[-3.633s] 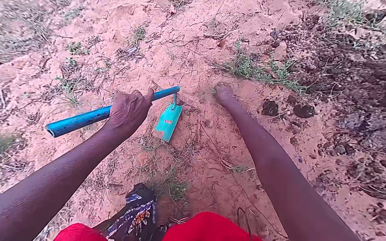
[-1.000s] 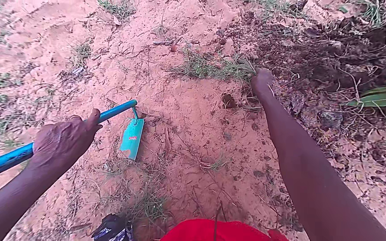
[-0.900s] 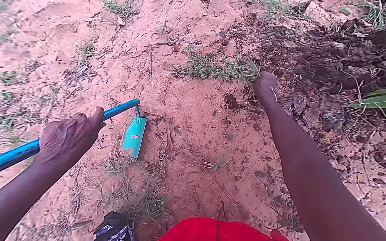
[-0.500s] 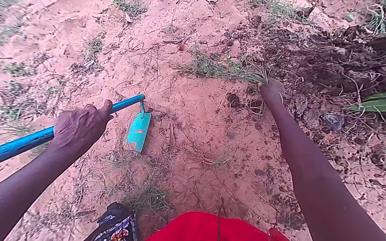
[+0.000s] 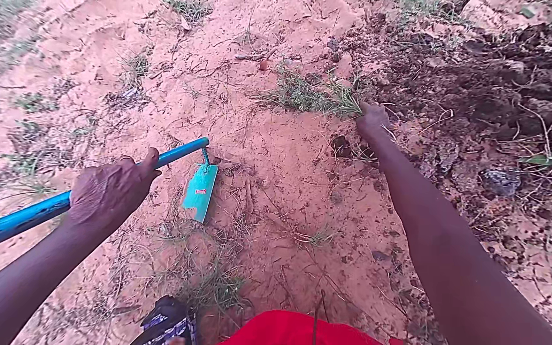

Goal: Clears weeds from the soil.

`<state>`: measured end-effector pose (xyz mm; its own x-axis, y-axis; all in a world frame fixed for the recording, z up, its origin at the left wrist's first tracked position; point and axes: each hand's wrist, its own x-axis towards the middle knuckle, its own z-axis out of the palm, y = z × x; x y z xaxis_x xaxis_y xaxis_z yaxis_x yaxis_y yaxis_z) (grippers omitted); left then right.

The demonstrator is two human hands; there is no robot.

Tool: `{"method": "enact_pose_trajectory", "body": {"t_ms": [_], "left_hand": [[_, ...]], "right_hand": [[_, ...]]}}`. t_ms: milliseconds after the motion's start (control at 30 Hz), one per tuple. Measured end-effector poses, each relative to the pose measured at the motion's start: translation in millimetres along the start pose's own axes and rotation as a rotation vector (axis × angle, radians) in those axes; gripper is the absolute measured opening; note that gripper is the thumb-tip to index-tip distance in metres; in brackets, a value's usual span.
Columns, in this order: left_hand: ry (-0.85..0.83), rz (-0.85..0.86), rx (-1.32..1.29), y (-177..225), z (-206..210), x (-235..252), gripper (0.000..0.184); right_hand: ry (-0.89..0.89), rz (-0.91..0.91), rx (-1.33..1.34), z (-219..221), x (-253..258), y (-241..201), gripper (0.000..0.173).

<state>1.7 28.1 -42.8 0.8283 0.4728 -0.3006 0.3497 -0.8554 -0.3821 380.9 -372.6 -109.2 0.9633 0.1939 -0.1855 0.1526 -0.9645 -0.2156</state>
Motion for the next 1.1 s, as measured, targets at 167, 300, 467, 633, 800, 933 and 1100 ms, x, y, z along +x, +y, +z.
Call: {"method": "enact_pose_trajectory", "body": {"t_ms": [167,300,467,633,800,933,1100], "left_hand": [[-0.023,-0.018,-0.005,0.2,-2.8,0.2,0.041],[-0.006,0.003,0.003,-0.1,-7.4,-1.9,0.038],[0.015,0.024,-0.018,-0.1,-3.9,-0.6,0.035],[0.007,0.029,-0.008,2.8,-7.8,-0.6,0.031],[0.017,0.030,-0.019,2.2,-5.5,-1.3,0.032],[0.047,0.028,-0.032,-3.8,4.7,0.2,0.037],[-0.007,-0.004,-0.066,-21.0,21.8,11.4,0.041]], "right_hand": [[-0.079,0.134,0.037,-12.8,-6.0,2.0,0.038],[0.032,0.215,0.068,-19.1,-23.7,23.6,0.037],[0.358,0.316,0.430,-39.0,-74.8,61.9,0.047],[0.413,0.341,0.277,-77.9,-94.7,56.3,0.060],[0.155,-0.138,-0.251,-43.2,-60.1,15.3,0.027],[0.080,-0.447,-0.481,6.3,-22.1,-33.3,0.033],[0.012,-0.283,-0.500,14.6,44.9,-44.8,0.046]]}}
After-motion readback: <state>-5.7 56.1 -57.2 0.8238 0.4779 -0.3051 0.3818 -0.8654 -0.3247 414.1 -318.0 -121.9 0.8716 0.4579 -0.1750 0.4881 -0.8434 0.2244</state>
